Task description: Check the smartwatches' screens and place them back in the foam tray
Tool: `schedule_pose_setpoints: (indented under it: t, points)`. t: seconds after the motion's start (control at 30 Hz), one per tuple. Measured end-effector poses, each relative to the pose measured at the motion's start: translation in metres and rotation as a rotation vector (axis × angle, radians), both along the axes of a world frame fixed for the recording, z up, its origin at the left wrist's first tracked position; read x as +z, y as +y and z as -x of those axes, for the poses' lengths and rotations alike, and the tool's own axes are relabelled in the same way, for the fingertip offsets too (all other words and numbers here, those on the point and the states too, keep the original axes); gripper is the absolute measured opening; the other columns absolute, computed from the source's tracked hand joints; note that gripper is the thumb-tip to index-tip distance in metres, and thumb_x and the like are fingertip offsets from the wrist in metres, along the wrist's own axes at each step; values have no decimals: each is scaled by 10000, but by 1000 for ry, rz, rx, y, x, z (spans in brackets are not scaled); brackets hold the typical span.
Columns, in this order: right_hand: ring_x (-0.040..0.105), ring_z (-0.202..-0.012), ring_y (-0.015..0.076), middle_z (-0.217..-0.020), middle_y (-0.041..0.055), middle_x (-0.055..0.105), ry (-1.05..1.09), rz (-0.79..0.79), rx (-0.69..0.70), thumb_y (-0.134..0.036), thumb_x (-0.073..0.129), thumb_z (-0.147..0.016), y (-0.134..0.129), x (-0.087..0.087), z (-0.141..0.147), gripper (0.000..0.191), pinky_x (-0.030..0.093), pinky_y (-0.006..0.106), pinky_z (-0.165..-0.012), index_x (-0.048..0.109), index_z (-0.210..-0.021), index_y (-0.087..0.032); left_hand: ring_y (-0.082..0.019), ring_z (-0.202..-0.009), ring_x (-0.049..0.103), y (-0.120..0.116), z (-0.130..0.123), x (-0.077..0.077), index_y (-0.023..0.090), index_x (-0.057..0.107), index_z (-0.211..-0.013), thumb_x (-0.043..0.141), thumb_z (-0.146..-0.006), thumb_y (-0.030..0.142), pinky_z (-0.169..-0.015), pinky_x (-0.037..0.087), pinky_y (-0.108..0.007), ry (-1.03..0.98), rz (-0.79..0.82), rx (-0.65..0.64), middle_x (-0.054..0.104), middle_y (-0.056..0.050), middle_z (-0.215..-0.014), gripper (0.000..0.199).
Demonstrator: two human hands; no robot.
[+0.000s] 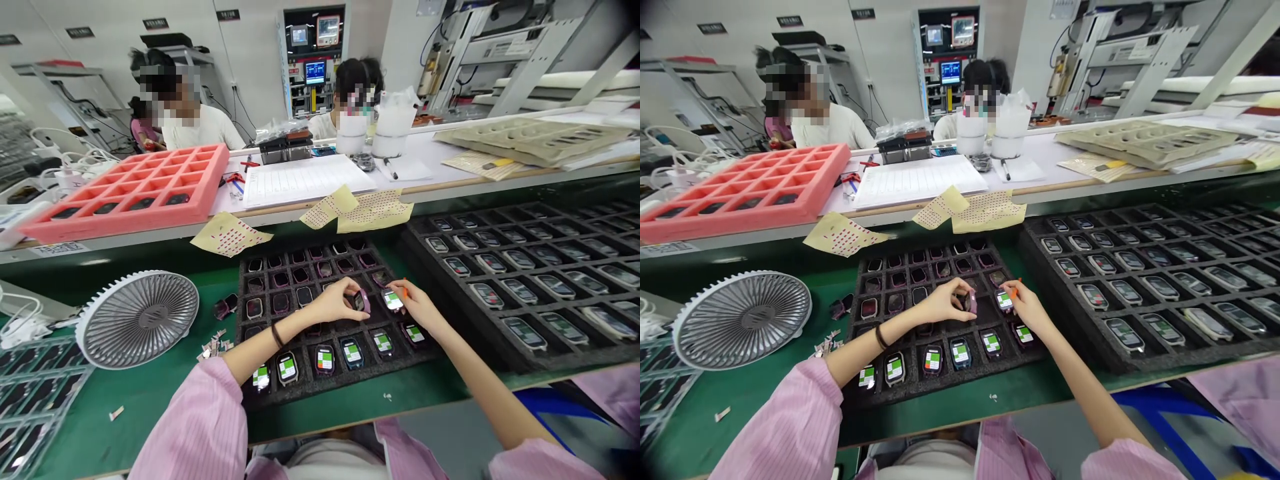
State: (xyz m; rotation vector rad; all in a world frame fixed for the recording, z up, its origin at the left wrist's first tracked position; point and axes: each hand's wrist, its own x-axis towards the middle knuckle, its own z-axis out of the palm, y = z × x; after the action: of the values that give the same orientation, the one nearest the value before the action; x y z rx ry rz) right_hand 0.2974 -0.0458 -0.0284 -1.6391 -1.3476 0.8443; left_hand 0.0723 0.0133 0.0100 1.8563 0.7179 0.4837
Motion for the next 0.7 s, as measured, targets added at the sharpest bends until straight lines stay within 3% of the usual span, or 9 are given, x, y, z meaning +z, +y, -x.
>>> schedule_pose_setpoints:
  t: [0.07, 0.13, 0.27, 0.37, 0.57, 0.7]
  points:
    - [557, -448, 156, -604, -14, 576, 222, 8, 6, -595, 561, -793, 0, 10, 9, 447, 413, 281, -403, 577, -954, -178, -130, -755, 642, -1, 20, 9, 171, 468, -1025, 815, -633, 234, -620, 525, -264, -183, 296, 16, 635, -103, -1066, 528]
    - [591, -476, 157, -653, -3, 608, 425, 36, 69, -555, 644, -767, 1, 23, 26, 445, 413, 267, -389, 577, -987, -174, -85, -638, 608, -4, 41, 19, 173, 464, -1067, 836, -610, 253, -538, 483, -209, -248, 410, 80, 648, -71, -987, 594]
    - [674, -653, 177, -876, 43, 673, 576, 69, 328, -389, 744, -735, 10, 49, 66, 429, 493, 272, -468, 564, -1065, -183, -88, -683, 619, -11, 78, 40, 169, 527, -1161, 810, -650, 263, -548, 475, -191, -203, 352, 214, 627, -51, -967, 591]
    - [685, -668, 175, -869, 30, 667, 590, 62, 451, -329, 778, -698, 21, 62, 90, 433, 502, 260, -479, 560, -1042, -180, -124, -743, 655, -16, 98, 48, 177, 531, -1195, 740, -734, 310, -540, 477, -196, -190, 309, 244, 630, -64, -991, 523]
    - [621, -485, 111, -680, -36, 613, 473, 82, 451, -419, 720, -748, 43, 74, 122, 347, 391, 188, -367, 566, -935, -170, -89, -581, 621, -15, 113, 47, 166, 606, -1050, 597, -851, 349, -422, 381, -164, -185, 165, 421, 661, -40, -886, 270]
    - [632, -528, 123, -656, -25, 617, 516, 62, 474, -475, 657, -790, 49, 76, 131, 371, 412, 191, -385, 562, -972, -166, -89, -577, 617, -11, 114, 45, 170, 606, -1067, 551, -877, 387, -410, 381, -163, -204, 161, 453, 672, -49, -927, 293]
